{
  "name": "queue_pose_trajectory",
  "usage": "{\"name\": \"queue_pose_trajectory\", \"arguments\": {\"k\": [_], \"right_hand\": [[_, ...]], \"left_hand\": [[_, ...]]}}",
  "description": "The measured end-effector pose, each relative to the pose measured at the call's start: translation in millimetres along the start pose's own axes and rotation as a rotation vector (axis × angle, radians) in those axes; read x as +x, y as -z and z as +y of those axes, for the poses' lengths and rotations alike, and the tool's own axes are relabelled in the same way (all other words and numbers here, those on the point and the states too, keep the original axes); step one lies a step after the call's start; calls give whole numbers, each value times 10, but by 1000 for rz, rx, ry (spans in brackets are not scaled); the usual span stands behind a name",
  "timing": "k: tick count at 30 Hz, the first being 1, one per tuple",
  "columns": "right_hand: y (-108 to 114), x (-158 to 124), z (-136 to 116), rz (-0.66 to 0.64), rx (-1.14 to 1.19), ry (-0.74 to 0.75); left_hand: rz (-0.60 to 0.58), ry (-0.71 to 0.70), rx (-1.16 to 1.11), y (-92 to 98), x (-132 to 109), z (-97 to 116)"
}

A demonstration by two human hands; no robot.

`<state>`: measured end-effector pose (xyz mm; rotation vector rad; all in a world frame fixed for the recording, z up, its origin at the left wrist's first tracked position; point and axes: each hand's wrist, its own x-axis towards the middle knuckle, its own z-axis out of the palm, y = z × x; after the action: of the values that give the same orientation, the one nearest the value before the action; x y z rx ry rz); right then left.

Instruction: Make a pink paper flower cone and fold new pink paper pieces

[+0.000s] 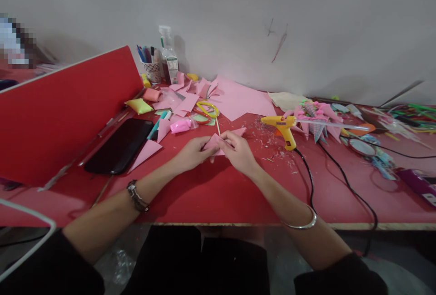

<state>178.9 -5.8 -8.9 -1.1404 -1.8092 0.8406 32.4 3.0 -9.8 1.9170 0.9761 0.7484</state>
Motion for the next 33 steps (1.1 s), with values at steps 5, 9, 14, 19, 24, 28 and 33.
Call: {"name": "queue_pose_trajectory", "arguments": {"k": [5, 9, 14, 19, 24, 28, 33], "right_hand": [[36, 29, 35, -96, -24, -4], [59, 46, 26, -113, 66, -44], [75, 61, 34, 1, 154, -105], [61, 60, 57, 98, 199, -117], [24, 50, 40, 128, 240, -125], [26, 43, 12, 18, 255, -153], [38, 32, 16, -69, 196, -108]], "left_hand": [[-19, 34, 36, -10, 0, -6], [34, 118, 1, -8, -13, 32], [205, 162, -175, 24, -1, 44], [288, 168, -272, 7, 13, 29], [154, 123, -167, -40, 8, 66], [194, 62, -174, -17, 19, 56], [185, 53, -188, 13, 16, 24]]}}
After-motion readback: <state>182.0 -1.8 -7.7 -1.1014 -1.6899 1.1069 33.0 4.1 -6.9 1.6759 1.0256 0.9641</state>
